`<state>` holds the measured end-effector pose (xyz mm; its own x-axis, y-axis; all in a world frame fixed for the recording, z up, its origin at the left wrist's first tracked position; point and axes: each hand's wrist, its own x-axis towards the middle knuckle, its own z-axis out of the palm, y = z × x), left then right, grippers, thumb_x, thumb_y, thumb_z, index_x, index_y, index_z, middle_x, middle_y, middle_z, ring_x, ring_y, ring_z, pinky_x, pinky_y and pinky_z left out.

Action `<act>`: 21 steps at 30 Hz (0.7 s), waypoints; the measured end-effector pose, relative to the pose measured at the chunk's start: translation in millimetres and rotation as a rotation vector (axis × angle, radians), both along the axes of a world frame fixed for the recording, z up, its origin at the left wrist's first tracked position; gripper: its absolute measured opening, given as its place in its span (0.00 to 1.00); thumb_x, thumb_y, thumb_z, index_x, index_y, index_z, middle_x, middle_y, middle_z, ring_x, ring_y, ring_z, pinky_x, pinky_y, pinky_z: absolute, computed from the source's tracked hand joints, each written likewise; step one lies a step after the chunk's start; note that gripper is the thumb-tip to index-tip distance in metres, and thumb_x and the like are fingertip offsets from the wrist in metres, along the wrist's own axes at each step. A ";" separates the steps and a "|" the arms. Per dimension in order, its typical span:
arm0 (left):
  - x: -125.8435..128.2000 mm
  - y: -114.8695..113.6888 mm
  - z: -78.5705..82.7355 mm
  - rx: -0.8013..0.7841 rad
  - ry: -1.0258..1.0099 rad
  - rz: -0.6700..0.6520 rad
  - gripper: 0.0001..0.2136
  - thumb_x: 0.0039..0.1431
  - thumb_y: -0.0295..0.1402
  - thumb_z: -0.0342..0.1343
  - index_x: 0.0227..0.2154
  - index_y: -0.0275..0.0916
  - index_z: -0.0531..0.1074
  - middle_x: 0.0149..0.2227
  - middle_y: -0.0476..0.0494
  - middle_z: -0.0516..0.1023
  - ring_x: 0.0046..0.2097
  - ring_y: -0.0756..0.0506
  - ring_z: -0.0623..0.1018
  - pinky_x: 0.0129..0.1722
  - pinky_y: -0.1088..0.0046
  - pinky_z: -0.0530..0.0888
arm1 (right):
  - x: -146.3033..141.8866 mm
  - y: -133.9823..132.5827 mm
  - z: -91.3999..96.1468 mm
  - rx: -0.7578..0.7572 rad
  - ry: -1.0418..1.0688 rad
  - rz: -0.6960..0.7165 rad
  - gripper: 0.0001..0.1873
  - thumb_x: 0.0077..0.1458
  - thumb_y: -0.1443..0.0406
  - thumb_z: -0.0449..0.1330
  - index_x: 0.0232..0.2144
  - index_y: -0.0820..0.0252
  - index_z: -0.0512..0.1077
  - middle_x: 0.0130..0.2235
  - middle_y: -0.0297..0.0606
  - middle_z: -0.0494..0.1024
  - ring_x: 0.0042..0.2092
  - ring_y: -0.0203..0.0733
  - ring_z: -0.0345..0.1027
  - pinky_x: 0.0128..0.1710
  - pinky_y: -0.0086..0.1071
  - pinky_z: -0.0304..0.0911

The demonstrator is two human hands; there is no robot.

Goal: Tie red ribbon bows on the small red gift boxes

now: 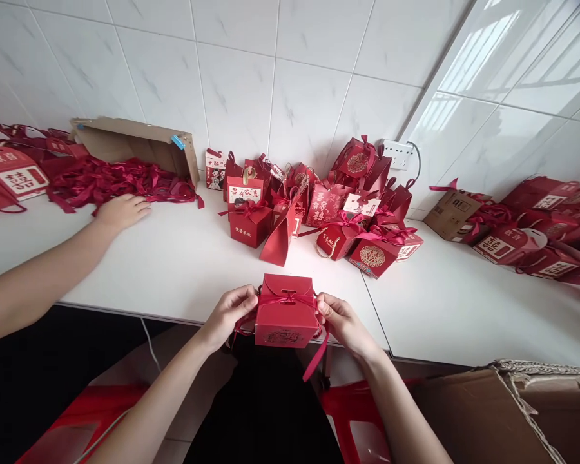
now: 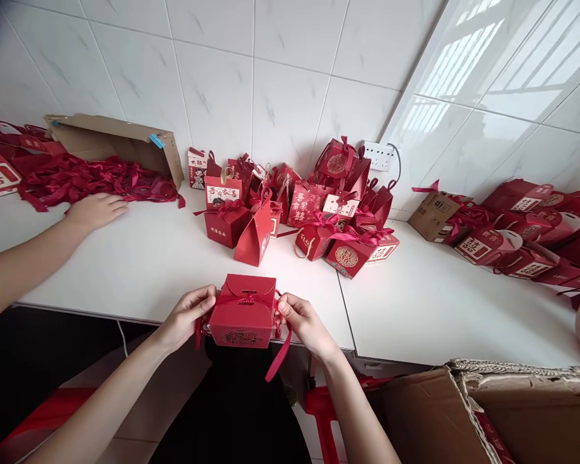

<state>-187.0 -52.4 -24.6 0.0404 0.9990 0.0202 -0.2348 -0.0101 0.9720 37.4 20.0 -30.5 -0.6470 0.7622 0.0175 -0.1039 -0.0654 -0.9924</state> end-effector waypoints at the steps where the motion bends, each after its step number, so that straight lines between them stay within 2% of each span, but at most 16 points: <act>1: -1.7 1.0 -0.2 0.007 0.009 -0.014 0.21 0.52 0.47 0.57 0.20 0.38 0.56 0.21 0.55 0.58 0.22 0.55 0.57 0.22 0.78 0.55 | 2.3 2.0 0.5 0.030 -0.020 -0.002 0.23 0.51 0.47 0.60 0.21 0.60 0.62 0.23 0.30 0.63 0.25 0.32 0.54 0.28 0.28 0.52; 3: -5.5 2.2 2.2 0.016 0.053 -0.030 0.21 0.52 0.48 0.57 0.19 0.38 0.56 0.20 0.55 0.58 0.22 0.55 0.57 0.21 0.78 0.55 | 7.6 5.4 6.9 0.067 -0.083 0.001 0.23 0.49 0.47 0.60 0.21 0.60 0.64 0.22 0.31 0.65 0.25 0.33 0.57 0.30 0.29 0.54; 6: -12.3 2.1 13.5 0.001 0.172 -0.046 0.20 0.53 0.47 0.56 0.20 0.38 0.57 0.20 0.55 0.58 0.22 0.55 0.57 0.21 0.78 0.56 | 14.9 8.6 26.1 0.126 -0.196 0.059 0.25 0.47 0.45 0.61 0.20 0.61 0.67 0.21 0.32 0.67 0.26 0.34 0.59 0.31 0.30 0.55; 10: -20.0 0.9 41.1 -0.104 0.358 -0.131 0.18 0.55 0.46 0.53 0.21 0.38 0.59 0.16 0.56 0.58 0.19 0.54 0.57 0.20 0.78 0.55 | 16.2 9.3 55.5 0.214 -0.237 0.025 0.23 0.49 0.47 0.61 0.21 0.62 0.69 0.22 0.33 0.68 0.26 0.34 0.60 0.31 0.31 0.57; 13: -21.1 3.2 65.1 -0.147 0.474 -0.217 0.16 0.57 0.44 0.50 0.21 0.40 0.58 0.12 0.57 0.57 0.16 0.55 0.54 0.18 0.77 0.53 | 6.8 7.5 71.6 0.288 -0.154 -0.004 0.18 0.51 0.51 0.60 0.24 0.61 0.72 0.29 0.36 0.73 0.32 0.37 0.66 0.36 0.32 0.60; 16: -18.6 8.3 84.6 -0.092 0.600 -0.210 0.15 0.58 0.42 0.49 0.20 0.39 0.59 0.13 0.54 0.63 0.17 0.53 0.62 0.21 0.76 0.59 | -8.0 5.1 79.3 0.349 -0.101 0.026 0.15 0.52 0.54 0.61 0.27 0.60 0.75 0.42 0.41 0.76 0.44 0.43 0.69 0.45 0.34 0.62; 17: -17.6 10.0 89.3 -0.075 0.649 -0.201 0.16 0.58 0.42 0.49 0.19 0.39 0.59 0.14 0.53 0.65 0.18 0.52 0.64 0.22 0.76 0.61 | -12.8 4.3 80.1 0.363 -0.099 0.039 0.15 0.53 0.54 0.60 0.28 0.60 0.75 0.44 0.41 0.77 0.46 0.44 0.69 0.46 0.35 0.62; 21: -15.0 13.1 98.8 -0.066 0.859 -0.171 0.14 0.57 0.43 0.50 0.23 0.39 0.66 0.18 0.52 0.68 0.19 0.52 0.64 0.21 0.77 0.61 | -26.6 0.4 77.3 0.474 -0.164 0.022 0.17 0.56 0.53 0.56 0.31 0.60 0.76 0.35 0.38 0.78 0.38 0.41 0.70 0.40 0.33 0.64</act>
